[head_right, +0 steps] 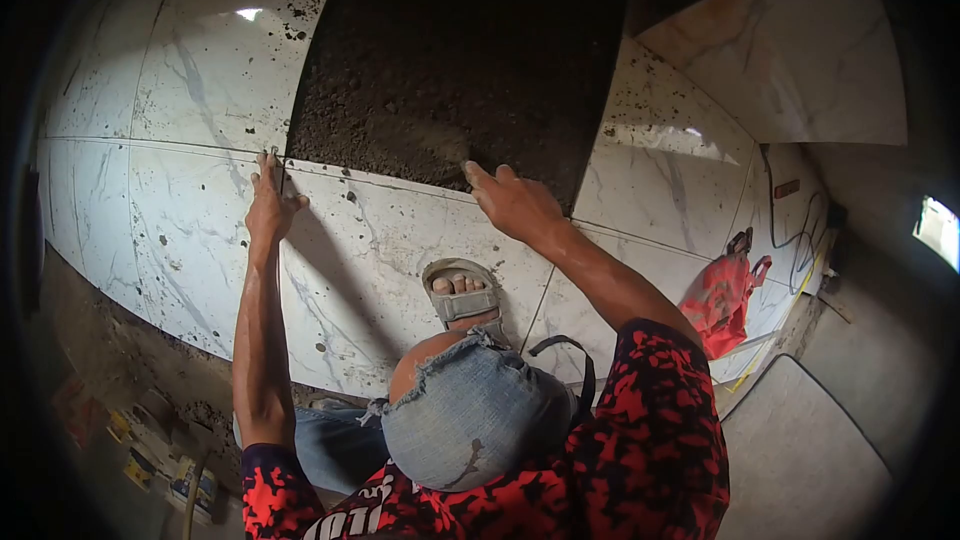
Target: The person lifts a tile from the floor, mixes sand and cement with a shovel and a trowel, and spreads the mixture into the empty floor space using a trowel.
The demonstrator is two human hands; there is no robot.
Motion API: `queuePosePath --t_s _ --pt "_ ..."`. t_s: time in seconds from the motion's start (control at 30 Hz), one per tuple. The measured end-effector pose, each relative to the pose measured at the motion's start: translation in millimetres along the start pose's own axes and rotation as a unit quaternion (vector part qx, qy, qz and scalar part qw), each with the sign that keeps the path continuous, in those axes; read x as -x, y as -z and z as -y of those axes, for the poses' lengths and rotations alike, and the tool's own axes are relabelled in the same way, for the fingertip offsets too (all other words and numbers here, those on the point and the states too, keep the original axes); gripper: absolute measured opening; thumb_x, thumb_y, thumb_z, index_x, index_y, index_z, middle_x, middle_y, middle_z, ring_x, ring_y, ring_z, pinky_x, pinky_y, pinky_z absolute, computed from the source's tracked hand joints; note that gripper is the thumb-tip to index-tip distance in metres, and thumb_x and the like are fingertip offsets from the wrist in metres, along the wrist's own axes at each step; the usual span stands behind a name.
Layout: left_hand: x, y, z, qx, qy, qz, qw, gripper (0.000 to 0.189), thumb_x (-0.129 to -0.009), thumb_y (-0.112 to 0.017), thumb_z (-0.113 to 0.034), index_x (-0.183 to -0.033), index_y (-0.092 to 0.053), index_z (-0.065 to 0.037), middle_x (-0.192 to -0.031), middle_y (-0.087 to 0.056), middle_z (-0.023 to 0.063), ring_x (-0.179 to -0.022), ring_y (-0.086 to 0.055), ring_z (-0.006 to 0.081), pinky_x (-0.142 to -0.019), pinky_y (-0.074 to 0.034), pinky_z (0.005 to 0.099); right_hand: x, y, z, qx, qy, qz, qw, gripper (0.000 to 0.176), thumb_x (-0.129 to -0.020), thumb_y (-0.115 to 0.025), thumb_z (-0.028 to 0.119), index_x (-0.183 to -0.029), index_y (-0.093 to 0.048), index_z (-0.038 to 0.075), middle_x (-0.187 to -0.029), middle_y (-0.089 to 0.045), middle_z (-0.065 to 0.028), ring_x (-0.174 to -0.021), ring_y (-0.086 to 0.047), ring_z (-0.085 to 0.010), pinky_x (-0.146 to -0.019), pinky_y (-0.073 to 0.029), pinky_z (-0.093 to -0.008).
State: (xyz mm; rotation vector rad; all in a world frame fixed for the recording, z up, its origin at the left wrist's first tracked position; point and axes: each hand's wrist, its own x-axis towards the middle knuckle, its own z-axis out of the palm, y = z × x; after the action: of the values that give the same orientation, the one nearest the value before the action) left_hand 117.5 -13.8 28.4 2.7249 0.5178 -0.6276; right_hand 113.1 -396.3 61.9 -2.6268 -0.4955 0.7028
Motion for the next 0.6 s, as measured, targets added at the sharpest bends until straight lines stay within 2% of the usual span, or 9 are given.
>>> queuePosePath --t_s 0.07,0.17,0.3,0.37,0.4,0.47,0.5,0.57,0.6 --pt "2.5 4.0 -3.6 -0.004 0.006 0.007 1.0 0.093 -0.068 -0.077 -0.016 -0.144 -0.023 -0.015 -0.152 -0.018 0.0027 -0.138 -0.021 0.0311 -0.101 -0.041 0.0419 1.2 2.8 -1.4 0.03 -0.003 0.061 0.998 0.045 -0.093 -0.046 0.028 -0.136 -0.038 0.017 -0.09 -0.056 -0.021 -0.073 -0.061 -0.038 -0.065 -0.05 -0.0486" --pt "1.0 2.1 -2.4 0.005 0.013 0.005 1.0 0.093 -0.068 -0.077 -0.015 -0.143 -0.023 -0.015 -0.152 -0.018 0.0029 -0.138 -0.021 0.0313 -0.1 -0.041 0.0429 18.4 4.7 -33.5 0.056 -0.084 0.029 0.994 0.042 -0.093 -0.045 0.027 -0.134 -0.039 0.016 -0.091 -0.056 -0.021 -0.074 -0.061 -0.0382 -0.065 -0.05 -0.0485" --pt "1.6 3.0 -2.9 0.008 0.01 0.002 1.0 0.093 -0.067 -0.078 -0.015 -0.143 -0.024 -0.015 -0.152 -0.018 0.0027 -0.138 -0.021 0.0312 -0.1 -0.041 0.0435 24.1 19.4 -38.1 0.054 -0.128 0.032 0.99 0.043 -0.092 -0.048 0.03 -0.131 -0.041 0.014 -0.094 -0.057 -0.0214 -0.076 -0.061 -0.0387 -0.068 -0.05 -0.0482" --pt "0.2 -0.2 0.6 0.014 0.013 -0.005 1.0 0.093 -0.067 -0.078 -0.015 -0.143 -0.024 -0.015 -0.153 -0.018 0.0027 -0.138 -0.021 0.0312 -0.1 -0.041 0.0438 12.9 8.7 -26.9 -0.048 -0.031 -0.139 0.989 0.04 -0.09 -0.052 0.032 -0.122 -0.047 0.008 -0.095 -0.058 -0.0223 -0.08 -0.059 -0.0417 -0.071 -0.048 -0.0484" --pt "1.1 1.0 -0.2 0.014 0.015 -0.002 1.0 0.093 -0.067 -0.078 -0.015 -0.143 -0.024 -0.015 -0.153 -0.018 0.0027 -0.138 -0.021 0.0312 -0.1 -0.04 0.0439 1.3 5.6 -19.4 -0.05 -0.025 -0.139 0.989 0.04 -0.09 -0.052 0.032 -0.122 -0.047 0.008 -0.095 -0.058 -0.0223 -0.08 -0.059 -0.0417 -0.071 -0.048 -0.0484" --pt "-0.8 0.1 -0.1 0.014 0.015 0.0 1.0 0.094 -0.067 -0.078 -0.014 -0.143 -0.024 -0.015 -0.153 -0.018 0.0026 -0.138 -0.021 0.0311 -0.101 -0.04 0.044 -20.9 1.9 -9.8 -0.185 -0.058 -0.121 0.974 0.037 -0.088 -0.055 0.034 -0.109 -0.051 0.003 -0.091 -0.059 -0.0233 -0.083 -0.058 -0.044 -0.071 -0.046 -0.0479" --pt "0.1 -0.1 1.0 0.012 0.017 -0.001 1.0 0.094 -0.067 -0.078 -0.014 -0.143 -0.024 -0.015 -0.153 -0.018 0.0026 -0.138 -0.021 0.0311 -0.101 -0.04 0.044 -23.0 -2.4 -12.9 -0.187 -0.057 -0.121 0.973 0.037 -0.088 -0.055 0.034 -0.109 -0.051 0.003 -0.091 -0.059 -0.0233 -0.083 -0.058 -0.044 -0.071 -0.046 -0.0479" --pt "-0.1 0.5 -0.9 0.014 0.013 -0.001 1.0 0.094 -0.066 -0.078 -0.014 -0.143 -0.024 -0.015 -0.153 -0.018 0.0027 -0.138 -0.021 0.0309 -0.101 -0.04 0.044 -23.4 -11.2 -24.4 -0.144 -0.038 0.042 0.988 0.034 -0.088 -0.054 0.033 -0.1 -0.053 0.001 -0.088 -0.061 -0.0244 -0.086 -0.057 -0.0453 -0.072 -0.044 -0.0472" --pt "-3.0 2.5 -3.0 0.016 0.013 -0.005 1.0 0.094 -0.066 -0.078 -0.014 -0.143 -0.024 -0.015 -0.153 -0.018 0.0027 -0.138 -0.021 0.0309 -0.101 -0.04 0.044 -28.8 -2.3 -27.2 -0.142 -0.035 0.039 0.988 0.034 -0.088 -0.054 0.033 -0.1 -0.053 0.001 -0.088 -0.061 -0.0244 -0.086 -0.057 -0.0453 -0.072 -0.044 -0.0472"
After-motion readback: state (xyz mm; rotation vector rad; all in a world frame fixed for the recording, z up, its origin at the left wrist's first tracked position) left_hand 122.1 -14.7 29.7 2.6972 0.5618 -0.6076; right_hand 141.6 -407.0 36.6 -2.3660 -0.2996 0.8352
